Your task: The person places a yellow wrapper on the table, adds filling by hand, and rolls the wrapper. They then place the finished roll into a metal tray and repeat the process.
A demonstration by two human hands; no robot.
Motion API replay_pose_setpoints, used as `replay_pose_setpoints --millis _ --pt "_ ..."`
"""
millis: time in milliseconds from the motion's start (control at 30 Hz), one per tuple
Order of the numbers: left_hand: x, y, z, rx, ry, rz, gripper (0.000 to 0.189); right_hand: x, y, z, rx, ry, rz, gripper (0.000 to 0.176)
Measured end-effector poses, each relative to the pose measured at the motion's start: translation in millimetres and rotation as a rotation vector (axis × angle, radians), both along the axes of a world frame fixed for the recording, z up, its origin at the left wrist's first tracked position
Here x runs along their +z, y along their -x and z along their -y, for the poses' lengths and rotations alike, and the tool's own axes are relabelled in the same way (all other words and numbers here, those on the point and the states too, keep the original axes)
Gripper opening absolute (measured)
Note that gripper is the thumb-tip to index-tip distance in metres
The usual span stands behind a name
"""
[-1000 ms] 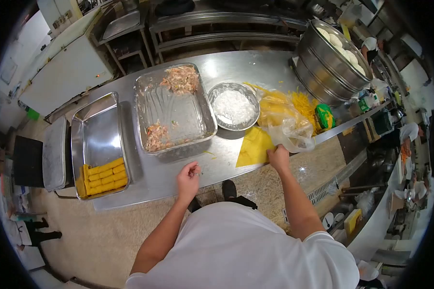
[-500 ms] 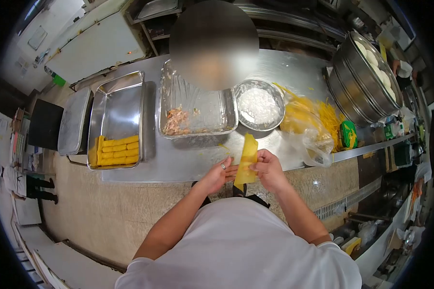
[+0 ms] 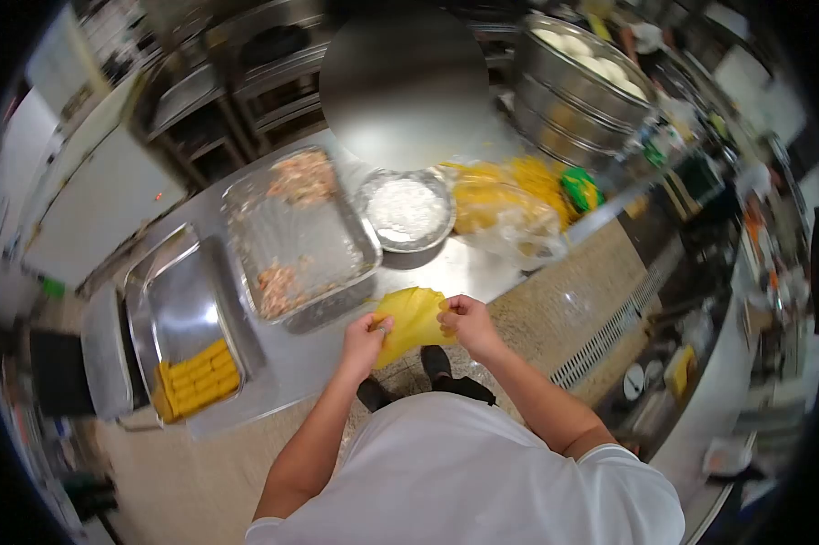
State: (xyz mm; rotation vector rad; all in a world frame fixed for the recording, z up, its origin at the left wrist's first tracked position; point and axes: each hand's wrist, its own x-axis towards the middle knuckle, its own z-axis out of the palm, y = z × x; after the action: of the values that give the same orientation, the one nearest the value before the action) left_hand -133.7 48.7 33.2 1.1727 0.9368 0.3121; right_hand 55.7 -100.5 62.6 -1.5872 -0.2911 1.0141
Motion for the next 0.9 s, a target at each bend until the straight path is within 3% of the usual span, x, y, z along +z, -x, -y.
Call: replay_pose_setpoints --millis 167,433,633,900 --pt "16 -59 45 -0.326 -0.194 0.126 0.019 11 7 77 -0.311 0.067 0.262 0.01" --pt "32 -95 110 -0.624 -0.139 0.307 0.023 54 56 174 -0.764 0.05 0.246 0.009" --pt "29 -65 90 -0.499 -0.234 0.241 0.024 49 60 161 -0.627 0.07 0.188 0.009" --pt "-9 38 9 -0.045 -0.528 0.125 0.04 9 39 28 0.01 0.032 0.308 0.014"
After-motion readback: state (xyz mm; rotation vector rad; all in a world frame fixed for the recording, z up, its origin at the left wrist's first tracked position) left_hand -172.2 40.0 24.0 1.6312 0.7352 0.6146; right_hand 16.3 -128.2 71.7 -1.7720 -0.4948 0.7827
